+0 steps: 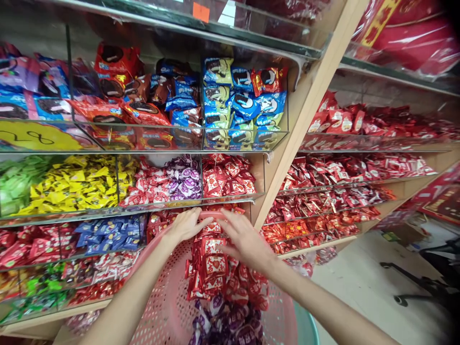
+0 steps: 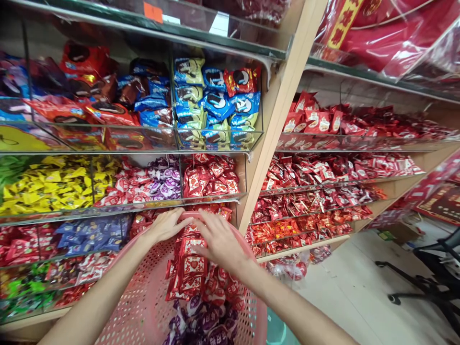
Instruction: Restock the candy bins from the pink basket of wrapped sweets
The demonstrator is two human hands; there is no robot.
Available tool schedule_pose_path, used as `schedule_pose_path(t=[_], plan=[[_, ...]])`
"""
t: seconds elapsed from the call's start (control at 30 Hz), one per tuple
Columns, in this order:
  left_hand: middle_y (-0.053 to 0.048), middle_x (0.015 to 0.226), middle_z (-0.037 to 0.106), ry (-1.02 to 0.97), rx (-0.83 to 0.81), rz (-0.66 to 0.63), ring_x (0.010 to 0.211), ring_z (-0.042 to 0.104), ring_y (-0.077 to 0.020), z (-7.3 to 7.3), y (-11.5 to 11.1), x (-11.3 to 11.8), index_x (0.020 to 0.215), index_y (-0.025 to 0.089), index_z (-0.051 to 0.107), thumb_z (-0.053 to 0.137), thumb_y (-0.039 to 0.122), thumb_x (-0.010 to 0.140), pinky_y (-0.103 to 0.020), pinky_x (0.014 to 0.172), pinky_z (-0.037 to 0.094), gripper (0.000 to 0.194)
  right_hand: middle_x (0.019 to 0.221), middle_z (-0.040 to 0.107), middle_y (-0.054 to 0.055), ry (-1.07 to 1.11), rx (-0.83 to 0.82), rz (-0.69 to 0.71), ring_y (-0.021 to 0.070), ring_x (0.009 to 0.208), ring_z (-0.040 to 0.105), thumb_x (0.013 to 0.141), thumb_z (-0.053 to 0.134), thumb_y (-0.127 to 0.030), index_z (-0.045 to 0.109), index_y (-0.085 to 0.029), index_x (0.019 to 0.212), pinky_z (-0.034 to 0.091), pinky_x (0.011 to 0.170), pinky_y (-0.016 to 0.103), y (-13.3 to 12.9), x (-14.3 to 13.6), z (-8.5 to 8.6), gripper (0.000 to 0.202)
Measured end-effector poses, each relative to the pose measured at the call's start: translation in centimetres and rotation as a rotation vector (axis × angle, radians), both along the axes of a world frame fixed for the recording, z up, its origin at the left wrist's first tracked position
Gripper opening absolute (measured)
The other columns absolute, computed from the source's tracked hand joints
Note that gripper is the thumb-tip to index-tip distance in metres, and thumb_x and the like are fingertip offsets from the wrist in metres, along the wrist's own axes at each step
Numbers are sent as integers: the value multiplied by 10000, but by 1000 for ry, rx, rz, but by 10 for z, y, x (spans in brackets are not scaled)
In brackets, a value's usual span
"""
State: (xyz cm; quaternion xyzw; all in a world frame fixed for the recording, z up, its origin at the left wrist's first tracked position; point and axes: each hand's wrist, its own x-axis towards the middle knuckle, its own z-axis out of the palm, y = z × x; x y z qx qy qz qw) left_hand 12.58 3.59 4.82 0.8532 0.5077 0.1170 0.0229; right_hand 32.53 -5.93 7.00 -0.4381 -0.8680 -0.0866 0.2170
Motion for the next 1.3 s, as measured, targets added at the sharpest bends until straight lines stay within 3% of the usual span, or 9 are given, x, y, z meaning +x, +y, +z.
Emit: schedule_pose_path(t=[0.13, 0.27, 0.43, 0.53, 0.7, 0.87, 1.03, 1.23, 1.3], plan=[[-97, 893, 618, 10, -15, 16, 809, 587, -246, 2, 0, 1, 861, 186, 513, 187, 665, 771, -319, 660, 389, 586, 1318, 343, 114, 177, 143, -148, 232, 1192, 320, 863, 369, -332, 378, -159, 1246, 304, 969, 399, 52, 25, 43, 421], [-98, 892, 615, 15, -9, 21, 824, 583, -255, 3, 0, 2, 876, 179, 520, 169, 669, 769, -328, 668, 393, 612, 1151, 482, 121, 238, 184, -299, 236, 1053, 433, 842, 392, -280, 447, -139, 1160, 373, 878, 375, 109, 40, 66, 353], [-90, 897, 613, 11, 9, 31, 820, 584, -251, 1, -1, 1, 881, 179, 519, 160, 670, 770, -318, 656, 395, 618, 1001, 577, 141, 195, 99, -438, 255, 952, 505, 826, 410, -282, 513, -118, 1070, 386, 807, 344, 161, 22, 84, 311], [-93, 912, 614, 4, 12, 23, 827, 584, -250, 1, -1, 1, 886, 181, 521, 158, 662, 777, -320, 669, 392, 613, 994, 599, 143, 151, 16, -419, 251, 923, 537, 837, 390, -277, 541, -124, 1039, 379, 805, 332, 184, 5, 91, 295], [-93, 897, 619, -19, 5, 21, 817, 587, -242, 1, -2, -1, 889, 180, 522, 166, 658, 779, -310, 662, 387, 606, 1052, 596, 110, 175, 48, -401, 234, 984, 518, 840, 399, -286, 557, -161, 1047, 346, 872, 326, 207, -10, 91, 289], [-100, 926, 616, -19, 25, 21, 827, 585, -242, -2, -1, -2, 902, 179, 518, 168, 651, 785, -313, 667, 385, 599, 1068, 601, 80, 270, 132, -347, 222, 998, 521, 849, 406, -297, 566, -191, 1070, 361, 855, 298, 206, -4, 83, 293], [-92, 900, 618, -14, 31, 19, 825, 587, -242, -2, -1, -2, 893, 180, 519, 172, 652, 784, -310, 665, 391, 596, 909, 654, 73, 378, 182, -233, 201, 880, 572, 880, 351, -301, 625, -202, 959, 387, 768, 272, 184, 6, 78, 301], [-98, 899, 615, 1, 22, 19, 809, 588, -251, 0, -3, 0, 888, 177, 520, 155, 665, 776, -319, 648, 390, 620, 1005, 615, 40, 613, 383, 23, 160, 947, 510, 868, 396, -248, 582, -204, 1026, 371, 859, 302, 116, 13, 77, 247], [-97, 876, 617, 6, 12, 21, 785, 590, -248, 1, -3, 0, 873, 176, 521, 153, 674, 769, -316, 637, 388, 628, 1019, 599, 31, 720, 396, 20, 158, 968, 493, 860, 415, -252, 570, -222, 1027, 363, 883, 325, 87, 14, 76, 230]])
